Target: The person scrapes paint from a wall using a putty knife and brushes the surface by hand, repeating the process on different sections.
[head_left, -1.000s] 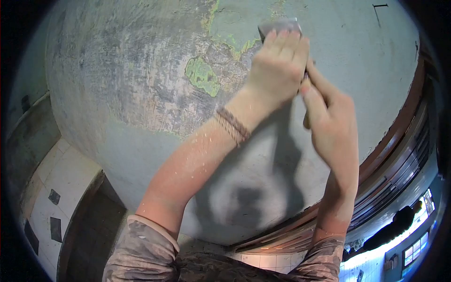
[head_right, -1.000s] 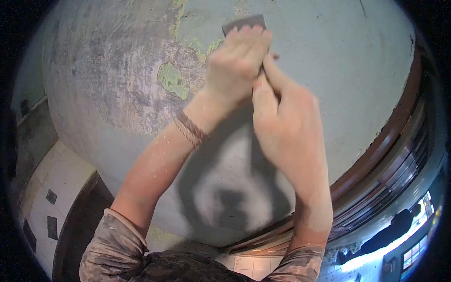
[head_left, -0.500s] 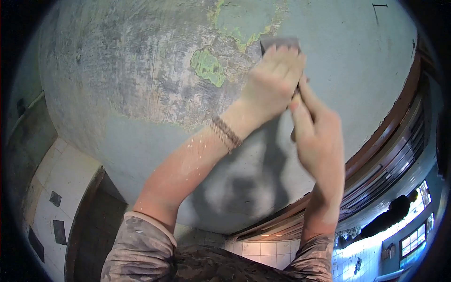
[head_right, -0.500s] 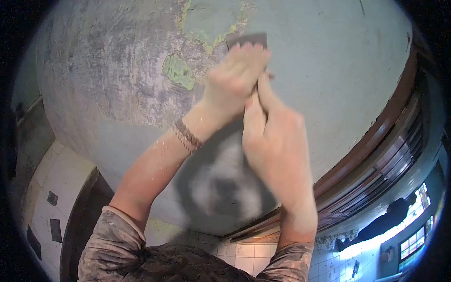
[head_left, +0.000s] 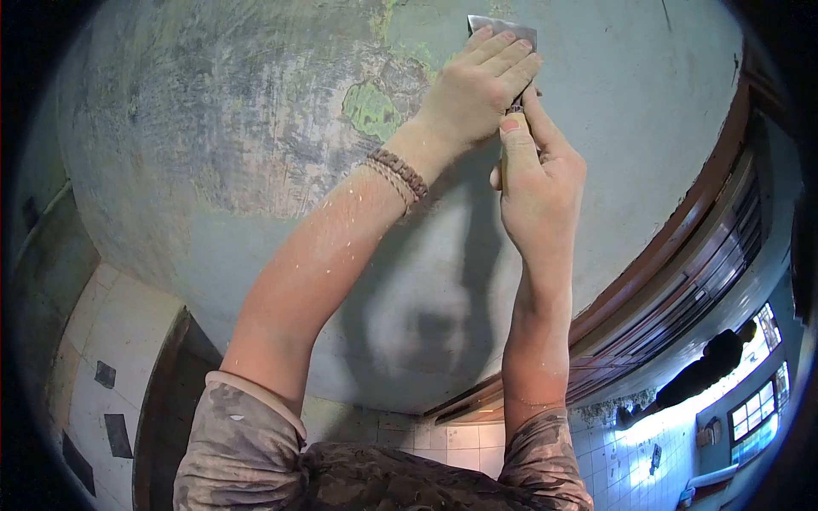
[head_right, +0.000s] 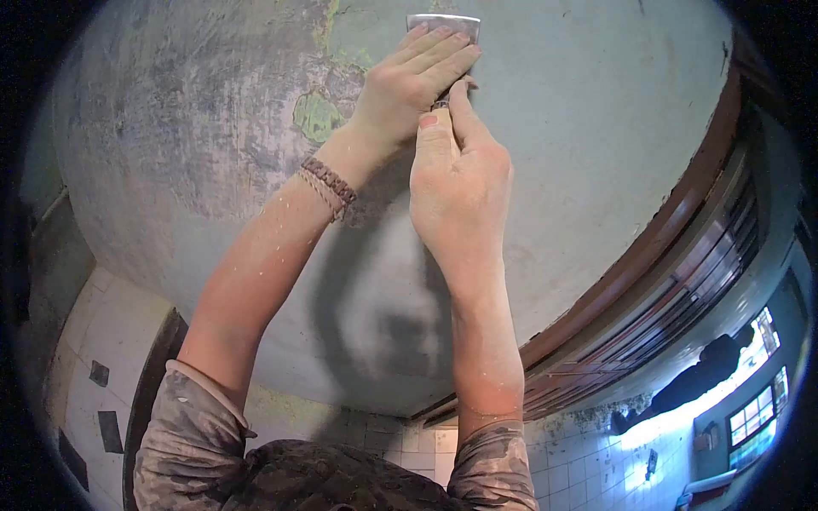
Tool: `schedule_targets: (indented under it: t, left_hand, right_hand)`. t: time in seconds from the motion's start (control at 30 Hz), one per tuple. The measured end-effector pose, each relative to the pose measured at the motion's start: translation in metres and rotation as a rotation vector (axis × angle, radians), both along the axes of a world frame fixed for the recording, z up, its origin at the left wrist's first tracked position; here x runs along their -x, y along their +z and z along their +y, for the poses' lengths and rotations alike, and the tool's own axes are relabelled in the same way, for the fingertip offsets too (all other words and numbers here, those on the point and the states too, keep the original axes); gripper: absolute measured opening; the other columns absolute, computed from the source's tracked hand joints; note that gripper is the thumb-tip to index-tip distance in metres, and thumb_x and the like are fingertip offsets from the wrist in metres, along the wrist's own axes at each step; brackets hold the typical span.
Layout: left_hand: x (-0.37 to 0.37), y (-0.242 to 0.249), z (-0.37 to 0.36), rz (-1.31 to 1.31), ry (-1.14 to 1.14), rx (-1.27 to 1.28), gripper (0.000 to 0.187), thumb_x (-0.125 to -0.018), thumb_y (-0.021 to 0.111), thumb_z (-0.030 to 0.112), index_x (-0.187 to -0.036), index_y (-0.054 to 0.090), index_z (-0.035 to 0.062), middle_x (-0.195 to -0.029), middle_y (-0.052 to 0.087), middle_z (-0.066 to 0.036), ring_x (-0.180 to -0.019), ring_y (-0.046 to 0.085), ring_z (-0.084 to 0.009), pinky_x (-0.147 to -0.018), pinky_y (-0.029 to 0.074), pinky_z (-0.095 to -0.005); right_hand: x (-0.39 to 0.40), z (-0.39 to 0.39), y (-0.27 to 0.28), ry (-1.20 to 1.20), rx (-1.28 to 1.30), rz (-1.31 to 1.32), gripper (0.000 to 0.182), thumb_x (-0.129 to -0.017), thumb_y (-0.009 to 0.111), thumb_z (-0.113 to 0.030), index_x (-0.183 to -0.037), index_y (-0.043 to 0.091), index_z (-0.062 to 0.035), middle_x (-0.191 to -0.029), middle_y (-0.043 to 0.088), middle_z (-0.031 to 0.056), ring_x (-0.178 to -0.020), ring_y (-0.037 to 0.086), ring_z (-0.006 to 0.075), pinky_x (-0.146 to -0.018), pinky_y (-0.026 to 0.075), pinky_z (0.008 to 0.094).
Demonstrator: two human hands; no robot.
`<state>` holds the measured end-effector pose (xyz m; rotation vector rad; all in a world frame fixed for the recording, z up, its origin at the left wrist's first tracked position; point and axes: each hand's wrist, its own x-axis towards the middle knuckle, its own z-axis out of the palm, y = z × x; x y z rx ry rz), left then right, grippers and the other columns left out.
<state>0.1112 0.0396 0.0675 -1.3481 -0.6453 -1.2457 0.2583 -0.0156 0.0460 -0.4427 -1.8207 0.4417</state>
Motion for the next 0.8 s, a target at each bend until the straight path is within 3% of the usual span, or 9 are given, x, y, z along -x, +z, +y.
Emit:
schedule_targets:
  t: [0.03,0.07,0.13,0.17,0.27,0.37,0.53,0.7,0.8]
  left_hand:
    - [0.002,0.002,0.0,-0.001,-0.025,-0.016,0.035,-0.082,0.074,0.02,-0.115,0.07,0.0079,-0.119,0.07,-0.012,-0.116,0.065,-0.0302,-0.108,0.047,-0.0458]
    - [-0.001,-0.011,-0.003,-0.001,-0.025,-0.014,0.035,-0.082,0.074,0.02,-0.115,0.07,0.0079,-0.119,0.07,-0.012,-0.116,0.065,-0.0302,-0.108,0.047,-0.0458]
    - [-0.01,-0.049,-0.005,-0.051,-0.05,0.08,0.036,-0.082,0.073,0.018,-0.116,0.07,0.0072,-0.119,0.07,-0.012,-0.115,0.065,-0.0299,-0.11,0.045,-0.0469]
    - [-0.01,-0.055,-0.003,-0.054,-0.052,0.079,0.036,-0.082,0.073,0.018,-0.116,0.07,0.0072,-0.119,0.07,-0.012,-0.115,0.065,-0.0299,-0.11,0.045,-0.0469]
    - [-0.007,-0.05,-0.002,-0.014,-0.078,0.077,0.034,-0.083,0.07,0.017,-0.116,0.07,0.0073,-0.119,0.07,-0.012,-0.116,0.065,-0.0299,-0.111,0.044,-0.0474]
    - [0.004,-0.016,-0.005,0.065,-0.073,0.053,0.032,-0.085,0.069,0.017,-0.115,0.071,0.0079,-0.12,0.07,-0.011,-0.118,0.064,-0.0286,-0.11,0.045,-0.0464]
    - [-0.003,-0.068,-0.005,-0.019,-0.094,0.095,0.03,-0.087,0.068,0.019,-0.115,0.071,0.0078,-0.12,0.07,-0.012,-0.118,0.064,-0.0288,-0.11,0.045,-0.047]
    - [0.006,-0.022,-0.006,0.033,-0.083,0.042,0.032,-0.086,0.071,0.02,-0.117,0.072,0.0103,-0.121,0.07,-0.01,-0.119,0.064,-0.0282,-0.11,0.046,-0.0466]
    - [0.002,-0.056,-0.005,-0.012,-0.122,0.071,0.033,-0.084,0.069,0.019,-0.116,0.071,0.0098,-0.121,0.07,-0.011,-0.119,0.064,-0.0285,-0.109,0.046,-0.0464]
  right_hand:
    - [0.001,-0.002,0.002,0.044,0.046,0.015,0.049,-0.098,0.053,-0.017,-0.14,0.049,0.0084,-0.076,0.064,0.0194,-0.06,0.061,0.0192,-0.056,0.049,0.0308]
    - [-0.004,-0.007,-0.005,0.043,0.048,0.015,0.049,-0.098,0.053,-0.017,-0.14,0.049,0.0084,-0.076,0.064,0.0194,-0.06,0.061,0.0192,-0.056,0.049,0.0308]
    - [-0.021,-0.019,-0.03,0.386,0.397,0.014,0.055,-0.101,0.05,-0.018,-0.152,0.036,0.0006,-0.074,0.057,0.0076,-0.053,0.053,0.0089,-0.043,0.041,0.0228]
    - [-0.018,-0.017,-0.042,0.384,0.397,0.011,0.055,-0.101,0.05,-0.018,-0.152,0.036,0.0006,-0.074,0.057,0.0076,-0.053,0.053,0.0089,-0.043,0.041,0.0228]
    - [-0.002,-0.01,-0.052,0.773,0.603,0.368,0.063,-0.105,0.043,-0.017,-0.16,0.014,-0.0098,-0.085,0.053,0.0039,-0.046,0.042,0.0055,-0.034,0.03,0.0185]
    - [0.007,-0.003,-0.025,1.017,0.611,0.413,0.06,-0.106,0.041,-0.017,-0.16,0.017,-0.0104,-0.085,0.054,0.0036,-0.047,0.041,0.0053,-0.033,0.028,0.018]
    - [0.006,-0.019,-0.07,0.702,0.631,0.367,0.059,-0.106,0.043,-0.019,-0.159,0.021,-0.0068,-0.075,0.048,0.0,-0.048,0.038,0.0034,-0.038,0.028,0.0184]
    - [0.018,-0.02,-0.034,0.655,0.547,0.39,0.06,-0.105,0.045,-0.02,-0.156,0.022,0.0034,-0.074,0.047,-0.0019,-0.05,0.038,0.0025,-0.04,0.031,0.0182]
    - [0.011,-0.024,-0.055,0.395,0.308,0.168,0.06,-0.105,0.045,-0.015,-0.156,0.02,0.0047,-0.075,0.046,-0.0033,-0.056,0.037,0.0008,-0.042,0.033,0.0176]
